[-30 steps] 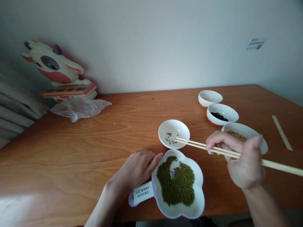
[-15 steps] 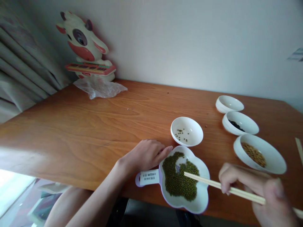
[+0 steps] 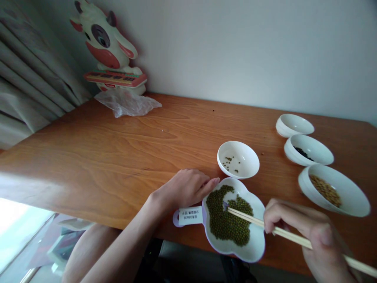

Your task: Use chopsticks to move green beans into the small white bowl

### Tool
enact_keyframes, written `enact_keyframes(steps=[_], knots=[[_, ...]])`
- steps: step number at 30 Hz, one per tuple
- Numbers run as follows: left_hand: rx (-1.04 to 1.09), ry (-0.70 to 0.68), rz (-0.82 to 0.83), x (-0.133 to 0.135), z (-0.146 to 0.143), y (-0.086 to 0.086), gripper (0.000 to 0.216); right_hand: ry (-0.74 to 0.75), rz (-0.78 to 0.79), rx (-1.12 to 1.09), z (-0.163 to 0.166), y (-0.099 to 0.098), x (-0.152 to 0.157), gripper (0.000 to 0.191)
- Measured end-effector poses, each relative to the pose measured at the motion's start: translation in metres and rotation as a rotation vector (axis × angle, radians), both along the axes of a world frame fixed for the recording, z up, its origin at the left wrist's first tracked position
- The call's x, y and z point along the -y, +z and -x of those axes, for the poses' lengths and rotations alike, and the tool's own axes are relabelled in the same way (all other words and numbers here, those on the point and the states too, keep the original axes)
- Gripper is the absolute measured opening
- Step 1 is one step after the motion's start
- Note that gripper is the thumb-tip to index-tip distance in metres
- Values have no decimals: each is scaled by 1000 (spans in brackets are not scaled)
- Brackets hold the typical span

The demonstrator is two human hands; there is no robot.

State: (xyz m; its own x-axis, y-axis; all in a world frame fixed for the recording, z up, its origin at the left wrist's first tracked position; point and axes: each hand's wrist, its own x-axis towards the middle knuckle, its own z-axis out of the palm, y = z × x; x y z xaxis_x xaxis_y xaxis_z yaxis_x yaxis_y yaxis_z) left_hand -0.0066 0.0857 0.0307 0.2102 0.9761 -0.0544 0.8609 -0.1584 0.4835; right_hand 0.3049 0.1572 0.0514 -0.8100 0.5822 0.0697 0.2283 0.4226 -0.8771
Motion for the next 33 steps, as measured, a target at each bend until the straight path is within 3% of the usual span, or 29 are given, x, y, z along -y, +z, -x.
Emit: enact_keyframes(steps=[11, 33], knots=[[28, -8, 4, 0, 0, 1, 65, 5, 33, 35, 19, 19, 6, 76], [72, 7, 38, 0, 0, 4, 64, 38, -38, -27, 20, 19, 5, 65]])
